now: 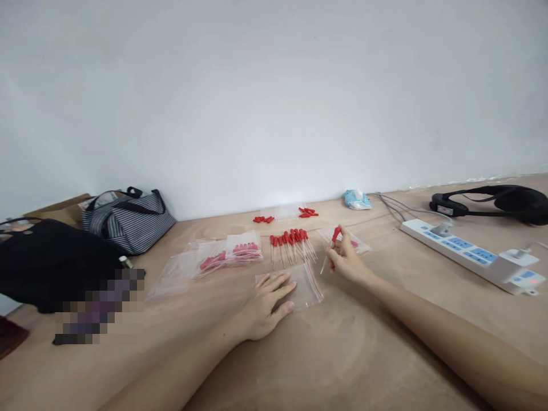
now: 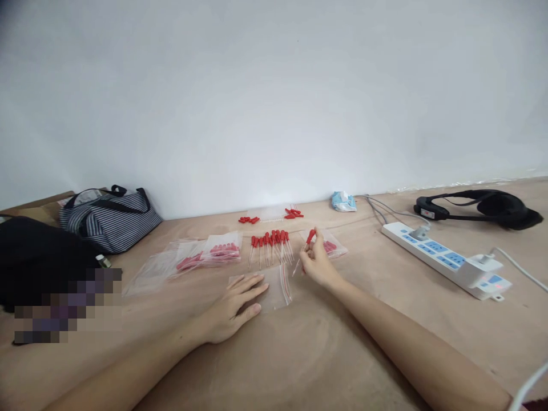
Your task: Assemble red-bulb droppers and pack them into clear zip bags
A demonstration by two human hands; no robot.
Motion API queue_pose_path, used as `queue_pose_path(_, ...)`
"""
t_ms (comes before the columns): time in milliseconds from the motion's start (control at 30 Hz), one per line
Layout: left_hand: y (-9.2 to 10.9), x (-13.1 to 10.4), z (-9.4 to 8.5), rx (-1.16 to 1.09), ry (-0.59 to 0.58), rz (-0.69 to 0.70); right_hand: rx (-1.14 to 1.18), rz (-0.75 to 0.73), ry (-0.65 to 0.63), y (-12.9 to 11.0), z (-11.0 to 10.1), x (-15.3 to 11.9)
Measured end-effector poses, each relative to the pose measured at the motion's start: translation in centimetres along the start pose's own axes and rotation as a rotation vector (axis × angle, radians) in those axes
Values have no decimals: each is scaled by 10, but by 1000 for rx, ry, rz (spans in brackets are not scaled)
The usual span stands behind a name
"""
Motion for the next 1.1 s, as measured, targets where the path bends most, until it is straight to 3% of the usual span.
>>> queue_pose_path(133,1,-4,-6,-86,79,-28,165,70,55,3,1,-12)
queue_pose_path(300,-6,-15,-18,-150,88,-29,223,112,-25,0,9,-19)
queue_pose_path(500,-10,-14,-16,-171,80,-87,312,164,-86,1,13,-29)
queue_pose_path(767,-6,-13,-15,-150,100,-66,89,181,-319,-3,-5,-34)
queue_pose_path(1100,-10,-12,-13,-131,104,-25,194,171,-211,-8,-4,-34)
Point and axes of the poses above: each hand's wrist, its own x-axis towards the middle knuckle, its own z-axis out of the palm, y = z × x, the point moved 1 cm from there along x, towards the middle knuckle, and after that the axes turned 10 degrees about -x, right-handed, at the moved point
